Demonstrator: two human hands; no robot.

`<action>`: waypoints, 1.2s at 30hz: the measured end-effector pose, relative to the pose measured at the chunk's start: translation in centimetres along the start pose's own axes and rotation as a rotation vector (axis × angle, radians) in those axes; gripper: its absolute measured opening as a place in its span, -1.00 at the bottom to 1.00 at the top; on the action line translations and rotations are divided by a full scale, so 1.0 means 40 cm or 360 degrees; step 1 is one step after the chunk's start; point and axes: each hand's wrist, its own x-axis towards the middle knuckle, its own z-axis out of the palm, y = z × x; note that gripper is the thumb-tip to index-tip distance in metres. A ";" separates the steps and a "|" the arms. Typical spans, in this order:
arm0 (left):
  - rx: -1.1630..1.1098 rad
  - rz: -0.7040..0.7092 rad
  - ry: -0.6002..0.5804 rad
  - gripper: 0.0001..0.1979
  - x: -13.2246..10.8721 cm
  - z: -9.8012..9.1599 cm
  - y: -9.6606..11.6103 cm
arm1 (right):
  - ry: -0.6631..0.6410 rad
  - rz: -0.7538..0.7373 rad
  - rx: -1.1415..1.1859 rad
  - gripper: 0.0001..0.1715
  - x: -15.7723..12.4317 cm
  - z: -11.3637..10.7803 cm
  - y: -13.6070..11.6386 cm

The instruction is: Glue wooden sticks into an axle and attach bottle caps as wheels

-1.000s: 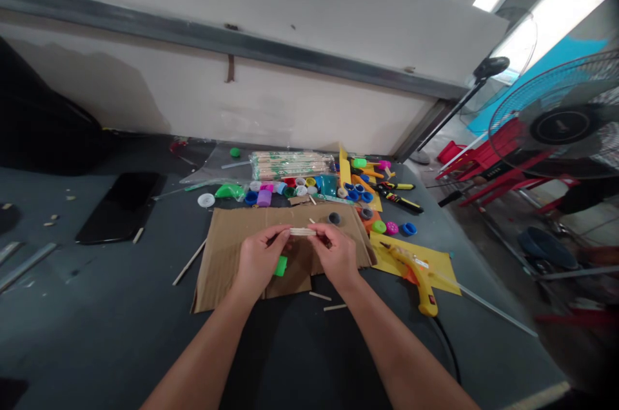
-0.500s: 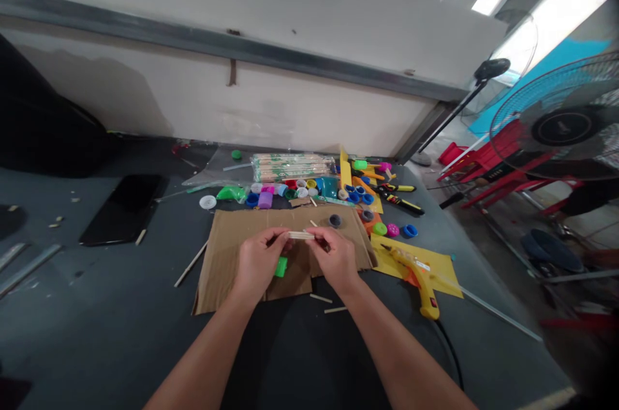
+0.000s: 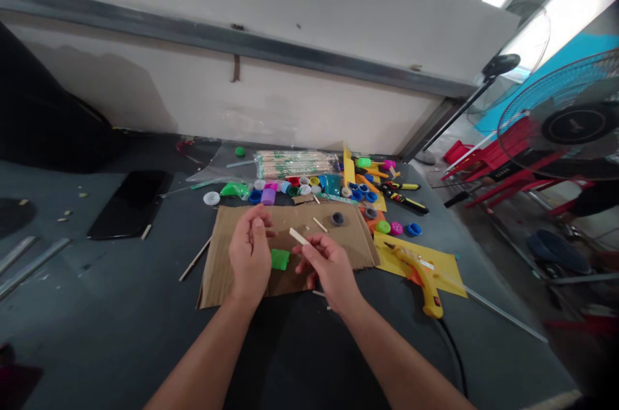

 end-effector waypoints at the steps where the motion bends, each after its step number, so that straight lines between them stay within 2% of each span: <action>1: 0.0231 0.0110 0.0050 -0.63 0.001 -0.013 0.009 | -0.0032 0.0032 0.0057 -0.65 -0.001 0.006 0.004; 2: 0.0508 0.0223 0.0048 -0.66 0.002 -0.029 0.020 | -0.0041 0.0042 0.0097 -0.64 0.001 0.009 0.007; 3: 0.0761 0.0274 -0.0052 -0.67 0.004 -0.045 0.032 | -0.0031 0.0037 0.0127 -0.62 0.004 0.010 0.010; 6: 0.1364 0.0171 -0.0757 -0.62 0.012 -0.086 0.065 | 0.0018 0.0019 0.0153 -0.59 0.019 0.007 0.015; 7: 0.1480 0.0137 -0.0919 -0.58 0.015 -0.094 0.072 | 0.0026 0.0014 0.0151 -0.59 0.024 0.006 0.014; 10: 0.1654 0.0042 -0.1122 -0.40 0.020 -0.098 0.073 | 0.0049 -0.0017 0.0122 -0.62 0.032 0.001 0.008; 11: 0.1658 0.0039 -0.1173 -0.40 0.020 -0.094 0.068 | 0.0059 -0.0031 0.0092 -0.64 0.034 -0.002 0.004; 13: 0.1601 0.0098 -0.1266 -0.50 0.019 -0.085 0.053 | 0.0083 -0.0082 -0.0012 -0.66 0.042 -0.014 -0.006; 16: 0.1376 0.0306 -0.1271 -0.71 0.016 -0.072 0.029 | 0.0065 -0.0167 -0.0201 -0.68 0.060 -0.045 -0.017; 19: 0.1073 0.0422 -0.1179 -0.66 0.017 -0.059 0.006 | -0.0025 -0.0192 -0.0324 -0.72 0.080 -0.080 -0.018; 23: 0.0848 0.0380 -0.1146 -0.67 0.021 -0.045 -0.022 | -0.0108 -0.0240 -0.0371 -0.72 0.089 -0.102 -0.015; 28: 0.0806 0.0372 -0.1138 -0.64 0.026 -0.043 -0.038 | -0.0183 -0.0292 -0.0430 -0.74 0.082 -0.101 -0.014; 33: 0.0723 0.0236 -0.1184 -0.65 0.035 -0.052 -0.035 | -0.0252 -0.0186 -0.0394 -0.65 0.078 -0.108 -0.014; 36: 0.0694 0.0233 -0.1217 -0.65 0.038 -0.055 -0.034 | -0.0271 -0.0097 -0.0360 -0.62 0.075 -0.108 -0.012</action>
